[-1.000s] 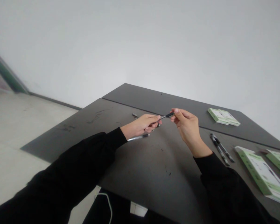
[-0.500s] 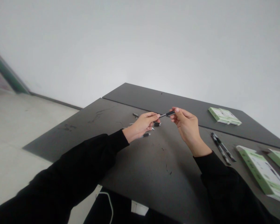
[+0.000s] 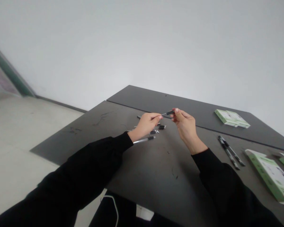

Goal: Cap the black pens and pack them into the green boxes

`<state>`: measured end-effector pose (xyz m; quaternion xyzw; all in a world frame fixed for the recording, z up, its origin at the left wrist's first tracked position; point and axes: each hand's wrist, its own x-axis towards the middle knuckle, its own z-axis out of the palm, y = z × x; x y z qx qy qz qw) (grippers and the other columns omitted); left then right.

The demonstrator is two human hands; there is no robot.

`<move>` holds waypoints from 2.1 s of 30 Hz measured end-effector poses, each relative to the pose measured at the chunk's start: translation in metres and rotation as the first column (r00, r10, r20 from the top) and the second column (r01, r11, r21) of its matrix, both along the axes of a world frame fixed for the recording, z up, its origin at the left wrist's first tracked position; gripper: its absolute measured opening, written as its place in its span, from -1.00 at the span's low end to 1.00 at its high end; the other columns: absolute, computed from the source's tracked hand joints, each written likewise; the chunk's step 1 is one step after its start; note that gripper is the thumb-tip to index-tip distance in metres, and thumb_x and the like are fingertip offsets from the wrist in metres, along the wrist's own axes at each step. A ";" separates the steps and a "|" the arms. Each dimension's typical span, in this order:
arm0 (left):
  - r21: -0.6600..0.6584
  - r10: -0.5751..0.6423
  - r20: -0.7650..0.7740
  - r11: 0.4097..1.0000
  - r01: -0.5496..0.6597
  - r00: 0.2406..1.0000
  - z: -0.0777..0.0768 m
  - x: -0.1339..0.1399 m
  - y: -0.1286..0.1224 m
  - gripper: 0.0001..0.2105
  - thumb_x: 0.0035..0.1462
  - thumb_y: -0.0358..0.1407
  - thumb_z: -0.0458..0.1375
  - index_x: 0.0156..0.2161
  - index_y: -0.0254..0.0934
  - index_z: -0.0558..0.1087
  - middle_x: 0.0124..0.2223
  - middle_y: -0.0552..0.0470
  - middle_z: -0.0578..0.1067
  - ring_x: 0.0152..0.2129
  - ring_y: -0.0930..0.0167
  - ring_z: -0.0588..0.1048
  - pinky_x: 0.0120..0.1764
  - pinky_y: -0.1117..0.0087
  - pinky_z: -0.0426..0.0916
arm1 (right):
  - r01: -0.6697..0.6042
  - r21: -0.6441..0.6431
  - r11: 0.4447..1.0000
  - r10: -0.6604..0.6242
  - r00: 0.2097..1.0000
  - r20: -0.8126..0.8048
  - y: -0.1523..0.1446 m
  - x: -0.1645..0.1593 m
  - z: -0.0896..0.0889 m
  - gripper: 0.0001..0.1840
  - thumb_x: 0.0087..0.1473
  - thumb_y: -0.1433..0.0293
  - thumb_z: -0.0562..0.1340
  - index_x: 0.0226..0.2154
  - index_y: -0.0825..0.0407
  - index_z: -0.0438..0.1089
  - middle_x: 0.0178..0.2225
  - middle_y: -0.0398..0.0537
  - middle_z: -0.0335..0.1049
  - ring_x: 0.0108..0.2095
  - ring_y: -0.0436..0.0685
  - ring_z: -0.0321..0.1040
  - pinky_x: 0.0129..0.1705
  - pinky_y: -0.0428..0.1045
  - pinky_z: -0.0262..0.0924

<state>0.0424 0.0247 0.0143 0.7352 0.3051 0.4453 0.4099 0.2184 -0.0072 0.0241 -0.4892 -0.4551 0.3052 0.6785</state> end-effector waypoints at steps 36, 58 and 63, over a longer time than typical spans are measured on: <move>-0.134 -0.234 0.036 0.962 0.237 0.972 -0.011 -0.001 0.003 -0.71 0.13 -0.16 0.13 -0.38 -0.37 0.56 -0.64 0.20 0.20 -0.65 0.54 0.13 -0.50 0.45 -0.01 | 0.008 -0.047 0.999 -0.014 0.991 -0.133 -0.046 0.064 0.026 -0.62 -0.34 0.24 0.57 -0.44 0.02 0.51 -0.37 -0.05 0.61 -0.28 0.09 0.55 0.04 0.05 0.36; -0.038 -0.231 -0.137 0.973 0.228 0.963 -0.019 0.006 -0.004 -0.69 0.23 -0.22 0.07 -0.25 -0.39 0.59 -0.59 0.18 0.21 -0.63 0.54 0.11 -0.49 0.45 -0.02 | -0.043 -0.041 0.998 0.042 0.999 -0.032 -0.051 0.025 -0.004 -0.58 -0.26 0.18 0.55 -0.39 0.02 0.46 -0.37 -0.03 0.64 -0.27 0.12 0.58 0.14 0.18 0.30; -0.043 -0.250 -0.124 0.968 0.246 0.960 -0.019 0.008 -0.007 -0.69 0.26 -0.18 0.05 -0.23 -0.36 0.56 -0.59 0.20 0.19 -0.66 0.55 0.09 -0.53 0.47 -0.03 | -0.041 0.023 0.999 0.041 0.999 -0.016 -0.056 0.023 -0.002 -0.62 -0.16 0.20 0.52 -0.37 0.00 0.41 -0.33 -0.04 0.65 -0.27 0.13 0.60 0.08 0.18 0.36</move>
